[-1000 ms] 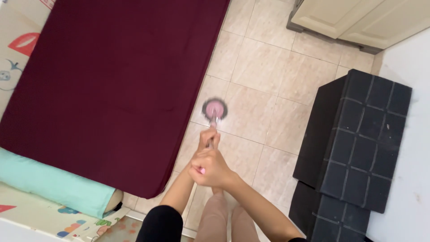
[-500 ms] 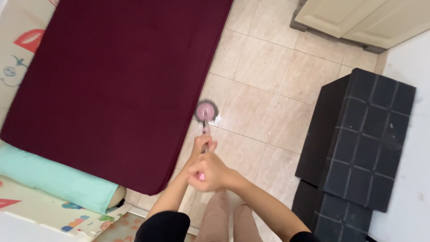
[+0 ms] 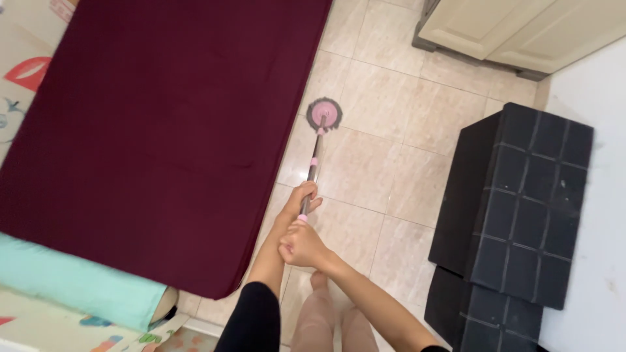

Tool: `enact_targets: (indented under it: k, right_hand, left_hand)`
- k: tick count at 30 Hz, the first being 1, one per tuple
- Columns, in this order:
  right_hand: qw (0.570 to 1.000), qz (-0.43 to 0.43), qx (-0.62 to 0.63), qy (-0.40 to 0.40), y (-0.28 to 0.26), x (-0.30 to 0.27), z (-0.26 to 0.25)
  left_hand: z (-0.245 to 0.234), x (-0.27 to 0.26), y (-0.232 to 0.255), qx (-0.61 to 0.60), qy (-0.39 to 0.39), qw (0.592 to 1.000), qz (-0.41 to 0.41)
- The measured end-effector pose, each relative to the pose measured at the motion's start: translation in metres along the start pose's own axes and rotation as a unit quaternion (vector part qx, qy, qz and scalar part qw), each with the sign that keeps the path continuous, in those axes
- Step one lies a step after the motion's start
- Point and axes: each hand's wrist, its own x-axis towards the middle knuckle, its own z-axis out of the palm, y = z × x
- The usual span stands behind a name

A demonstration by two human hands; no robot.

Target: The person is mopping the tiled floor in a bedroom and a hallway.

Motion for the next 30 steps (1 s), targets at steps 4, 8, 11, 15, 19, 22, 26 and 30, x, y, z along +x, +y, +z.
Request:
enact_targets:
  k: [4,8,11,15,19,22,26,30]
  right_hand:
    - [0.996,0.0,0.018,0.09,-0.004,0.003,-0.035]
    - [0.993,0.1,0.05,0.036,-0.057,0.02,-0.083]
    - [0.994,0.063,0.061,0.069,-0.11,0.03,-0.109]
    - [0.98,0.117,0.094,0.129,-0.118,0.002,-0.102]
    - [0.97,0.014,0.059,0.237,-0.089,-0.009,-0.116]
    - [0.956,0.094,0.079,0.266,-0.07,-0.023,-0.119]
    - [0.965,0.037,0.049,0.256,-0.073,-0.028,-0.118]
    - [0.965,0.007,0.0,0.261,-0.044,-0.036,-0.079]
  left_hand:
    - [0.03,0.02,0.018,0.124,-0.014,0.988,0.094]
    - [0.061,-0.022,0.05,0.259,0.021,0.948,0.181]
    - [0.083,-0.062,0.062,0.239,0.024,0.958,0.157]
    - [0.095,-0.065,0.023,0.254,0.043,0.946,0.198]
    - [0.116,-0.042,0.013,0.255,0.053,0.942,0.211]
    - [0.124,-0.022,0.027,0.25,-0.035,0.925,0.285]
    - [0.13,-0.014,0.026,0.266,-0.047,0.919,0.288]
    - [0.119,-0.01,0.03,0.287,-0.014,0.926,0.247]
